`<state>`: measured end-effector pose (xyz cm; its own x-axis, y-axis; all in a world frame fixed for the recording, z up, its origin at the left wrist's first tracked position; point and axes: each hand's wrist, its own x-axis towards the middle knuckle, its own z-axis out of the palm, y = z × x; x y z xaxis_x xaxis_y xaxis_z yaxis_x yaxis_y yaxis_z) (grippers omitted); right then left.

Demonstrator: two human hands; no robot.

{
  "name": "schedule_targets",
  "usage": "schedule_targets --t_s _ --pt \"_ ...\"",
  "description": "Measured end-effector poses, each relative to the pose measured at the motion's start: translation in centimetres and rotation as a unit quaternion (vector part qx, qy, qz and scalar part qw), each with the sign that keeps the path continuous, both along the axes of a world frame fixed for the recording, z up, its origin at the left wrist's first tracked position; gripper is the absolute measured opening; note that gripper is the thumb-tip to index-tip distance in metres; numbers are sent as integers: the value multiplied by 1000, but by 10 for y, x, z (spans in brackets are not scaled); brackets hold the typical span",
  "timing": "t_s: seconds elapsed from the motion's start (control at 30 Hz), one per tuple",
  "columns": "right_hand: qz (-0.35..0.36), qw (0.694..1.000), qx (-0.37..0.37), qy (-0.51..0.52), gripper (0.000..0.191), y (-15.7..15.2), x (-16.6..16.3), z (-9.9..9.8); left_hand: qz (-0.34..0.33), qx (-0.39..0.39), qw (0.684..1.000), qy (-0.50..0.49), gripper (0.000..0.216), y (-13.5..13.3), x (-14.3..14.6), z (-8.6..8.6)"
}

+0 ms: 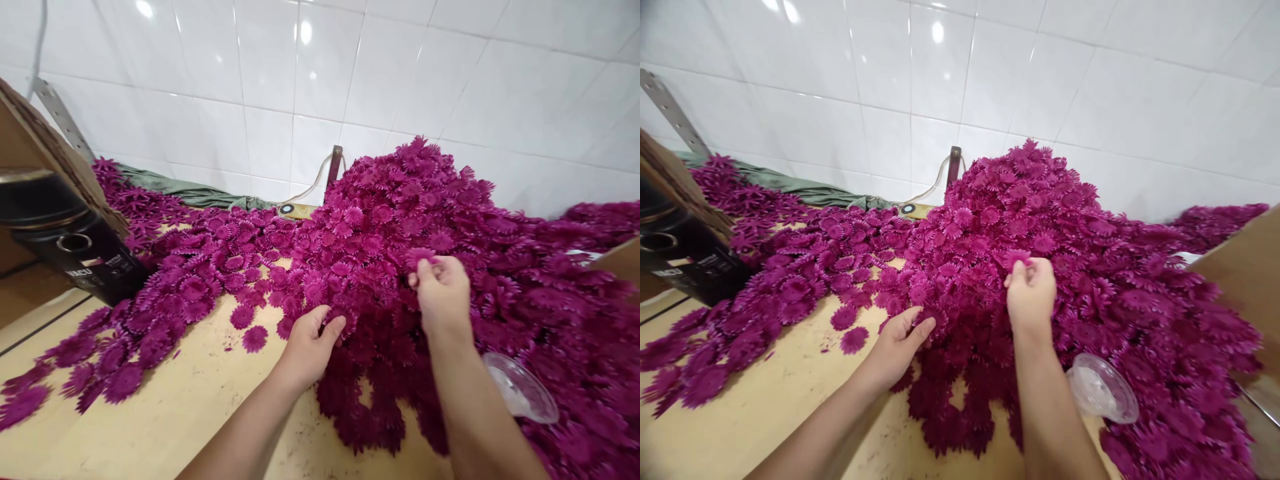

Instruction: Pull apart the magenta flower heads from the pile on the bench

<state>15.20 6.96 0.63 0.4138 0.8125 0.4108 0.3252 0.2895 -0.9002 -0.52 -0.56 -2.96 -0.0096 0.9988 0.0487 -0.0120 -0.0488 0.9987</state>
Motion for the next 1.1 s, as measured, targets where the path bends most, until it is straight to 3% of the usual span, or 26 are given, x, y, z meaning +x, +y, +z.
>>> schedule_targets --t_s 0.13,0.17,0.23,0.33,0.43,0.53,0.7,0.83,0.93,1.0,1.1 --pt "47 993 -11 -110 47 -10 8 2 16 -22 999 -46 36 3 0 3" --pt "74 987 -13 -141 49 -18 3 2 15 -31 998 -61 37 4 1 3" --pt "166 967 -50 -187 33 -37 -12 2 21 -47 995 -89 39 6 1 2" --pt "321 921 -131 -176 15 -54 -32 -1 40 -58 992 -100 45 6 0 0" --pt "367 910 -137 -138 10 -54 -40 -6 35 -66 994 -81 50 4 -1 1" --pt "343 921 -127 -137 7 -50 -39 -10 11 -43 997 -67 48 1 1 4" --pt "240 959 -80 -128 11 -43 -36 -10 -22 13 1000 8 31 2 4 0" --pt "128 990 -39 34 17 -21 -23 -1 -30 9 998 51 27 -1 2 -7" --pt "65 990 -15 126 32 -6 -6 3 -23 -7 1000 3 24 -2 2 -5" --pt "76 992 -21 96 38 -2 3 2 -21 -25 998 -49 21 -1 3 -1" --pt "109 992 -58 -37 46 -7 7 -5 -21 -48 994 -98 21 0 4 4"
